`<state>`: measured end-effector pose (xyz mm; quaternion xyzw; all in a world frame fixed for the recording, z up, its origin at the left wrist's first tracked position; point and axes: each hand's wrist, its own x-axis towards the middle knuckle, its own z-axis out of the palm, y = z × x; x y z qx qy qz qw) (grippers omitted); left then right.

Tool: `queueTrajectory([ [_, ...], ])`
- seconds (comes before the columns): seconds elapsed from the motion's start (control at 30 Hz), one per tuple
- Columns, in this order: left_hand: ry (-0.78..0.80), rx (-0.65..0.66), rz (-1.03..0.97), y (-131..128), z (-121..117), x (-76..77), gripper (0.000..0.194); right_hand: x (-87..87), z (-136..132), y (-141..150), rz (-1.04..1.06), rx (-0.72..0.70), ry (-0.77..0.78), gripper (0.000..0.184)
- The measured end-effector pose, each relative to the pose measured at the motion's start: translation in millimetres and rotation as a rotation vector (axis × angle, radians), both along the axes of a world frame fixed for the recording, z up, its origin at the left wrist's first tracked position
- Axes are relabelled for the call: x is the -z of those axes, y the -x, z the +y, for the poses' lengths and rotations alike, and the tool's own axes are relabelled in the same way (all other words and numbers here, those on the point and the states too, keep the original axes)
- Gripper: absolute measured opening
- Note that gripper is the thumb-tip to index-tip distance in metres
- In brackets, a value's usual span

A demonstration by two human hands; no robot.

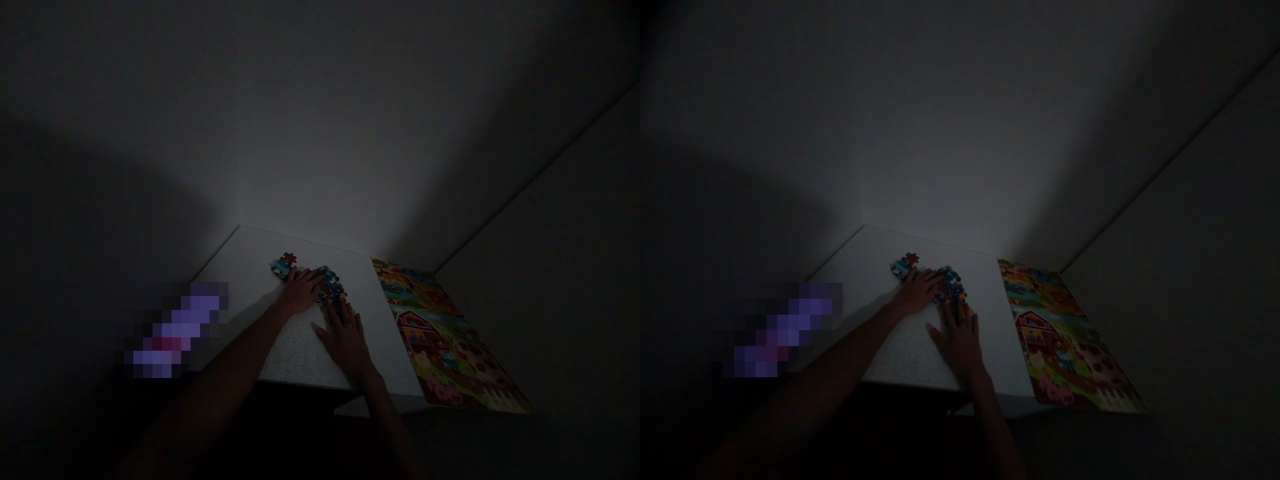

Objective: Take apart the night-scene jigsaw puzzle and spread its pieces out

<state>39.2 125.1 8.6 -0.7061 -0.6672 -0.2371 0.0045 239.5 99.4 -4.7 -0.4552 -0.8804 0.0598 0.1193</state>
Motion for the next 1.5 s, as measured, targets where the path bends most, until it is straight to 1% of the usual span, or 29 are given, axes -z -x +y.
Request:
queueTrajectory([
  [0.1, 0.011, -0.029, -0.033, 1.5, 1.8, -0.9, 0.043, -5.4, -8.5, -1.1, -0.034, -0.136, 0.04, 0.069],
  [0.27, 0.014, -0.06, -0.092, 1.6, 3.7, -4.3, 0.042, -15.1, -19.3, 7.0, -0.044, -0.319, 0.013, 0.057],
  [0.33, 0.012, -0.057, -0.11, 0.9, 3.8, -5.0, 0.039, -18.9, -21.2, 12.4, -0.049, -0.357, 0.009, 0.057],
  [0.47, 0.0, -0.049, -0.136, 2.4, 5.1, -5.1, 0.033, -24.4, -18.2, 23.1, -0.031, -0.369, 0.015, 0.064],
  [0.53, -0.007, -0.047, -0.144, 6.0, 6.9, -4.5, 0.031, -23.9, -13.0, 27.4, -0.01, -0.359, 0.015, 0.063],
  [0.6, -0.013, -0.042, -0.146, 11.4, 9.0, -3.5, 0.03, -21.1, -5.5, 30.8, 0.024, -0.309, 0.01, 0.061],
  [0.73, -0.035, -0.04, -0.126, 20.5, 7.9, -0.8, 0.029, -14.4, 12.1, 37.5, 0.08, -0.113, 0.023, 0.068],
  [0.83, -0.061, -0.062, -0.099, 20.0, -0.5, 0.5, 0.031, -13.7, 20.2, 43.3, 0.062, -0.007, 0.048, 0.073],
  [0.97, -0.09, -0.102, -0.068, 14.1, -16.5, -0.1, 0.032, -16.7, 21.8, 49.9, 0.066, 0.085, 0.063, 0.077],
  [1.13, -0.103, -0.133, -0.041, 9.6, -37.5, -2.2, 0.031, -19.8, 20.4, 53.1, 0.067, 0.206, 0.078, 0.075],
  [1.33, -0.136, -0.168, 0.025, 4.5, -68.8, -6.1, 0.03, -21.2, 18.7, 50.3, 0.098, 0.123, 0.027, 0.065],
  [1.5, -0.167, -0.124, 0.107, -0.1, -92.5, -8.9, 0.026, -27.1, 14.6, 49.4, 0.082, 0.047, 0.037, 0.055],
])
